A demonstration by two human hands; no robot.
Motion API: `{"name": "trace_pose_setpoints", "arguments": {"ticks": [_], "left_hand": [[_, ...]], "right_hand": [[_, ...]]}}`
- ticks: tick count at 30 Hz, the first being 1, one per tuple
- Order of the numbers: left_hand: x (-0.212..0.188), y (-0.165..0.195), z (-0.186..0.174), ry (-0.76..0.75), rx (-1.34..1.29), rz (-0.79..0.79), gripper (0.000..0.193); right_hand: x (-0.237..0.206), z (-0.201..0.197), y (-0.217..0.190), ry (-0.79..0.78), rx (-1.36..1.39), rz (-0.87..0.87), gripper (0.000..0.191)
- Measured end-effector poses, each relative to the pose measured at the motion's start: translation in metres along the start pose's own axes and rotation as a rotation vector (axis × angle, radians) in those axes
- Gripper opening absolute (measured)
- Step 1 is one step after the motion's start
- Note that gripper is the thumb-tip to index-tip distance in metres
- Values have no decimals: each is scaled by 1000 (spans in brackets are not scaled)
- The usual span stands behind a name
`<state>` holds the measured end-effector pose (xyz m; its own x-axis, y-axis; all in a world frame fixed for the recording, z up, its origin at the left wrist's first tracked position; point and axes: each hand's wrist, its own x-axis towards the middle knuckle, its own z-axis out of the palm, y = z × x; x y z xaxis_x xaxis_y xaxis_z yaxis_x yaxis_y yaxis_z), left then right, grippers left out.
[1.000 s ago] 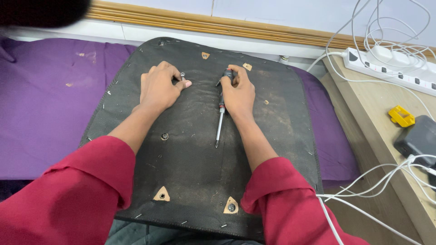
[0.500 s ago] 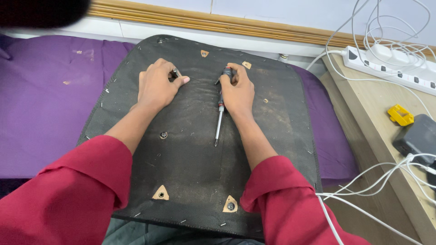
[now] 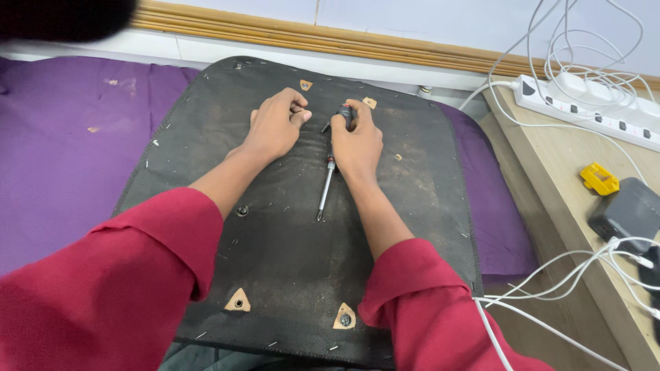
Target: The person uses a screwdriver to tighten screws into a black rectangular object placed on a purple surface. The person repeatedly positions the screwdriver, turns it to drive the screws, and moves to different screw locations on the object.
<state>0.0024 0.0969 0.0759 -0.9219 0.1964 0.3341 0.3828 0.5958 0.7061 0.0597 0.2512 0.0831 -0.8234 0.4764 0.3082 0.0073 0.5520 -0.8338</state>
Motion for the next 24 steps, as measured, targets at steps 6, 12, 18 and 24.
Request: {"name": "trace_pose_setpoints", "arguments": {"ticks": [6, 12, 18, 24], "left_hand": [[8, -8, 1, 19, 11, 49, 23], [23, -14, 8, 63, 183, 79, 25], [44, -15, 12, 35, 308, 81, 34], [48, -17, 9, -1, 336, 75, 32]], "right_hand": [[12, 5, 2, -42, -72, -4, 40], [44, 5, -2, -106, 213, 98, 42], [86, 5, -29, -111, 425, 8, 46], [126, 9, -52, 159, 456, -471, 44]]}}
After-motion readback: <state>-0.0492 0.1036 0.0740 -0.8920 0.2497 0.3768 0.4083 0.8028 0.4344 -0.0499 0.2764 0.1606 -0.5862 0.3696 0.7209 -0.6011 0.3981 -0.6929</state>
